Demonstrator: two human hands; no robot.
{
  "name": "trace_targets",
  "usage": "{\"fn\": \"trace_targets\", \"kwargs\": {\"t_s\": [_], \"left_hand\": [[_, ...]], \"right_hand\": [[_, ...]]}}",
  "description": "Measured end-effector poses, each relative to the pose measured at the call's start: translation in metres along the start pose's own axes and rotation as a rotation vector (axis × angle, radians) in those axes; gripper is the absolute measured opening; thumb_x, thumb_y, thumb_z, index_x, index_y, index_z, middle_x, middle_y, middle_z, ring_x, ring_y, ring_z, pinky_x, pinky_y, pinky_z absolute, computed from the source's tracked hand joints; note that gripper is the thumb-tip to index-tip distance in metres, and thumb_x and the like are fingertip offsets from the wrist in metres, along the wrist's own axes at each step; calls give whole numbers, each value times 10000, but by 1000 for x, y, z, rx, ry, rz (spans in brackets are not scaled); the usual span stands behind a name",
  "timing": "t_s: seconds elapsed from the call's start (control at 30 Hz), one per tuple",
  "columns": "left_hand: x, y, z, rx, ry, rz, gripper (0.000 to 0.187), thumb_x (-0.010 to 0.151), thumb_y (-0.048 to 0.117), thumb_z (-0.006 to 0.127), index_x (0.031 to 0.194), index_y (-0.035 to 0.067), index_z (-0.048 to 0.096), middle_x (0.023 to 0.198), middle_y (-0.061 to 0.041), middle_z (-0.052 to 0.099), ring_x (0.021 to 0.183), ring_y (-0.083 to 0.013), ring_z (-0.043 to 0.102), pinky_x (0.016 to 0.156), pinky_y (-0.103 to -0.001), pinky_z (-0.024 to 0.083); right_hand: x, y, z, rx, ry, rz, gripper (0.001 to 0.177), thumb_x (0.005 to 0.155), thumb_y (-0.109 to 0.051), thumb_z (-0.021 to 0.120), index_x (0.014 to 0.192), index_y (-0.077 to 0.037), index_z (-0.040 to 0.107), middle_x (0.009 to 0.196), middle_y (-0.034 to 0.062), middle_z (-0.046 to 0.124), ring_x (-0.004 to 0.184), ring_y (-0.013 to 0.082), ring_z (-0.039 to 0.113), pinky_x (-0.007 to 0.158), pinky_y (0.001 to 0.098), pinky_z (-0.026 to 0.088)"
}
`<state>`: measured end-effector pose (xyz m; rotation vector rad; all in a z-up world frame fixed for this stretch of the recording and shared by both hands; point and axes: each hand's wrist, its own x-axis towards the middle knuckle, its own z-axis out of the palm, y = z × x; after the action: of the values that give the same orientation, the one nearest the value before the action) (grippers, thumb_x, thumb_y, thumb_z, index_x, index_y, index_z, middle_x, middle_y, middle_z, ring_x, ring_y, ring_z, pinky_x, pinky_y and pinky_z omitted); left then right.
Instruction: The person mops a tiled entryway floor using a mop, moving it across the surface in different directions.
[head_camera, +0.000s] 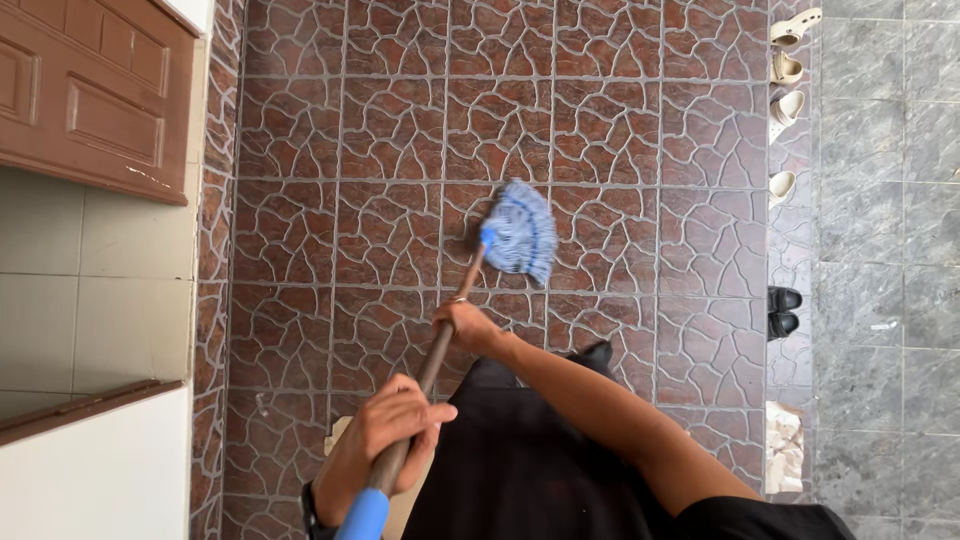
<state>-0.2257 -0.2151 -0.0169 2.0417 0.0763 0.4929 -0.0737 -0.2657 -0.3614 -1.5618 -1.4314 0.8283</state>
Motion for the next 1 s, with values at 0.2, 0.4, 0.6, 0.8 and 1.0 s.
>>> {"fn": "trace_targets", "kwargs": {"t_s": [0.2, 0.4, 0.6, 0.8, 1.0], "left_hand": [[-7, 31, 0, 92, -9, 60, 275, 814, -95, 629, 1066, -8, 697, 662, -41, 628, 574, -189, 618, 705, -345, 526], [-16, 42, 44, 1, 84, 101, 258, 811, -60, 649, 1054, 3, 710, 619, -3, 610, 523, -156, 587, 648, -329, 519], [4, 42, 106, -6, 87, 135, 233, 829, -47, 638, 1032, 30, 722, 665, -25, 620, 585, -180, 599, 670, -346, 516], [29, 30, 160, -85, 14, 140, 170, 871, -22, 657, 1006, 64, 716, 710, -36, 653, 621, -189, 610, 715, -360, 514], [47, 5, 215, -192, -108, 127, 177, 901, -44, 649, 1029, 57, 719, 730, -36, 614, 678, -197, 625, 804, -370, 518]], "right_hand": [[-23, -39, 5, 12, -116, -80, 172, 726, -134, 741, 891, -122, 696, 895, 88, 697, 919, 338, 673, 801, 445, 544], [-82, -54, -36, -102, -203, 120, 169, 751, -213, 724, 912, -165, 728, 921, 61, 727, 945, 307, 700, 798, 440, 561], [-138, -27, -91, -232, -171, 207, 175, 755, -305, 747, 895, -200, 748, 914, 73, 745, 898, 322, 717, 776, 465, 559], [-184, 18, -133, -290, -99, 335, 193, 734, -325, 741, 897, -224, 763, 863, 65, 752, 840, 318, 729, 745, 465, 569], [-234, 59, -174, -370, -25, 558, 176, 778, -353, 729, 902, -229, 751, 882, 49, 757, 842, 298, 736, 756, 448, 576]]}}
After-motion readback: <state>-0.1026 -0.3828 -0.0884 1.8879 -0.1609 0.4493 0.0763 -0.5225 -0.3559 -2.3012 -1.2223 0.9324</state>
